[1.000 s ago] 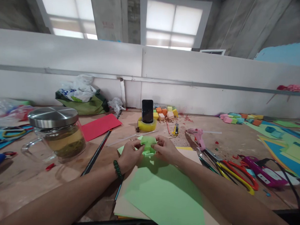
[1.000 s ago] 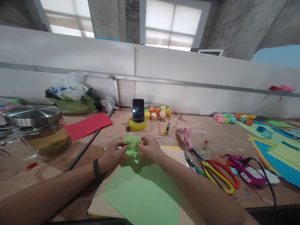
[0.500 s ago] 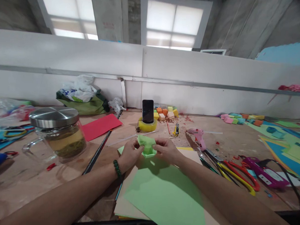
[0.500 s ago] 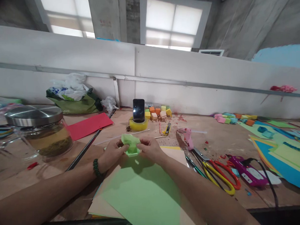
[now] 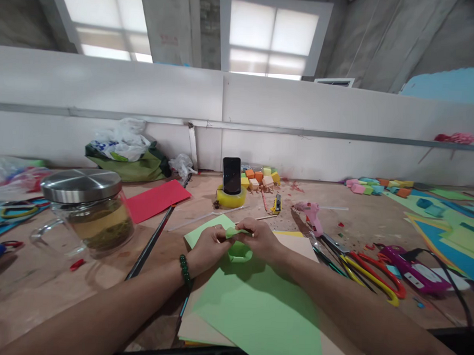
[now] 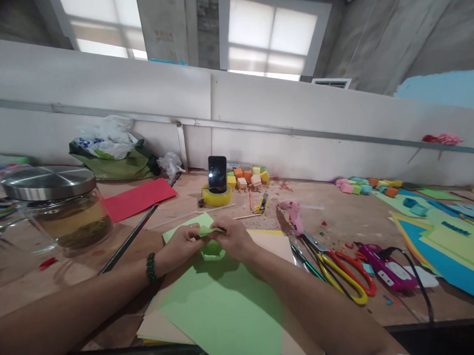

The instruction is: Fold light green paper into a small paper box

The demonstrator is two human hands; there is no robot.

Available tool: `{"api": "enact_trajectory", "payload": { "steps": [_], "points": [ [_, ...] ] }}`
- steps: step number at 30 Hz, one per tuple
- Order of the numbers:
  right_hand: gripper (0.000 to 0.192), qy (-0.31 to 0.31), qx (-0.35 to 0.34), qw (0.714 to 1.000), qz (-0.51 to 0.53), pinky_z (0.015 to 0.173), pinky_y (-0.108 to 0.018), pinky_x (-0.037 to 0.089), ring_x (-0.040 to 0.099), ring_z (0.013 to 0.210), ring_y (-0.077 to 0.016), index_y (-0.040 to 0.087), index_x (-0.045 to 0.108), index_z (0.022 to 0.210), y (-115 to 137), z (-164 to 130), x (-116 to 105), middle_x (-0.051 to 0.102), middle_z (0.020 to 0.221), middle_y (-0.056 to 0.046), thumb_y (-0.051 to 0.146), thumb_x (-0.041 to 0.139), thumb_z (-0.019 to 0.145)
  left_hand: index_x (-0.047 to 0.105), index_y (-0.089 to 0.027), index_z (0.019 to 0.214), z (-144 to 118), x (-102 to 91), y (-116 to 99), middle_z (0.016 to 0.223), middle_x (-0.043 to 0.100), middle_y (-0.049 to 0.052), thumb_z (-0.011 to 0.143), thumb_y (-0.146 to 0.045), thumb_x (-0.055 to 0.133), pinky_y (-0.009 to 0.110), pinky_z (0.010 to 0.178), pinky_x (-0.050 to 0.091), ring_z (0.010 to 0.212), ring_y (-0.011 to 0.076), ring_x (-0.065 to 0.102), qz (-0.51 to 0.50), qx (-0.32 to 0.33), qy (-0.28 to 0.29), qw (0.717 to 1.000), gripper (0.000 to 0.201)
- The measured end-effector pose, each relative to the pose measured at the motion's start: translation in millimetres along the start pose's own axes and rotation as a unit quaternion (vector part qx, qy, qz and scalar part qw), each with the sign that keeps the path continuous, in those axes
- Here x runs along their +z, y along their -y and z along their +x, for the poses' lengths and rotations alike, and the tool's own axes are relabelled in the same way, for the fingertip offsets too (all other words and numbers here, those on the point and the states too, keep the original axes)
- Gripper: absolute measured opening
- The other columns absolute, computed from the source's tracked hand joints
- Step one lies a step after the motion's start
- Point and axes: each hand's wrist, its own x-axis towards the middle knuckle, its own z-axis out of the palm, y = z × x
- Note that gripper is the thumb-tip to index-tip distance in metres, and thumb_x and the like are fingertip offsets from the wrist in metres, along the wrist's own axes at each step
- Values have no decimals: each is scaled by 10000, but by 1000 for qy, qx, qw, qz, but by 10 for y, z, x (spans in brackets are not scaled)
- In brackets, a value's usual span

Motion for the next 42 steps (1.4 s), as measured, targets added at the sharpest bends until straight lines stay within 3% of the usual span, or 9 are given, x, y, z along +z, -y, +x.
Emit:
{"api": "enact_trajectory", "payload": {
  "steps": [3, 6, 9, 13, 21, 32, 37, 42],
  "points": [
    [60, -11, 6, 1000, 7, 618, -244, 403, 533, 687, -136, 178, 626, 796, 14, -3, -20, 606, 732, 6, 224, 591, 780, 605, -163, 485, 16, -20, 32, 517, 537, -3, 686, -281, 624, 262, 568, 419, 570, 144, 498, -11, -8, -12, 1000, 233],
    [181, -10, 71, 995, 70, 554, -225, 398, 523, 637, -123, 176, 602, 914, 23, 0, -43, 597, 730, 10, 255, 610, 751, 640, -154, 575, 51, -62, 75, 581, 616, 23, 702, -334, 601, 270, 574, 454, 604, 168, 556, -24, -20, -42, 999, 223],
    [186, 5, 139, 979, 149, 466, -199, 345, 449, 501, -91, 174, 588, 863, 19, 15, -44, 520, 584, 53, 223, 615, 686, 660, -149, 666, 88, -103, 109, 659, 665, 46, 692, -368, 588, 269, 562, 462, 641, 184, 583, -31, -25, -83, 996, 232],
    [170, 7, 147, 966, 214, 438, -192, 309, 401, 453, -69, 174, 606, 779, 38, 36, -37, 508, 540, 64, 268, 656, 647, 662, -156, 679, 103, -113, 118, 662, 676, 39, 659, -336, 588, 271, 597, 480, 657, 185, 604, -36, -23, -104, 994, 196],
    [337, 33, 183, 951, 248, 479, -215, 330, 430, 487, -70, 143, 642, 694, 62, 30, -58, 542, 552, 32, 470, 713, 657, 629, -165, 589, 81, -87, 77, 601, 626, 9, 651, -253, 549, 265, 623, 454, 624, 160, 560, -16, -5, -61, 998, 134],
    [245, 4, 172, 947, 273, 432, -200, 313, 411, 439, -61, 177, 561, 759, 25, 28, 43, 508, 533, 77, 338, 701, 639, 629, -160, 590, 8, -28, -4, 595, 581, -3, 646, -158, 522, 226, 560, 378, 592, 130, 485, 53, 16, 0, 998, 121],
    [196, -3, 173, 958, 228, 453, -204, 342, 443, 456, -78, 179, 574, 809, 31, -5, 44, 505, 518, 79, 214, 630, 624, 603, -161, 574, 7, -39, -30, 593, 569, -5, 632, -127, 477, 223, 575, 390, 603, 129, 489, 60, 14, -2, 998, 143],
    [204, -23, 167, 965, 203, 472, -209, 352, 462, 486, -89, 179, 573, 810, -54, 4, 83, 531, 557, 62, 224, 620, 616, 604, -161, 596, -29, -15, -65, 650, 563, -1, 564, -107, 489, 204, 549, 404, 649, 141, 511, 65, 5, 26, 998, 131]
  ]
}}
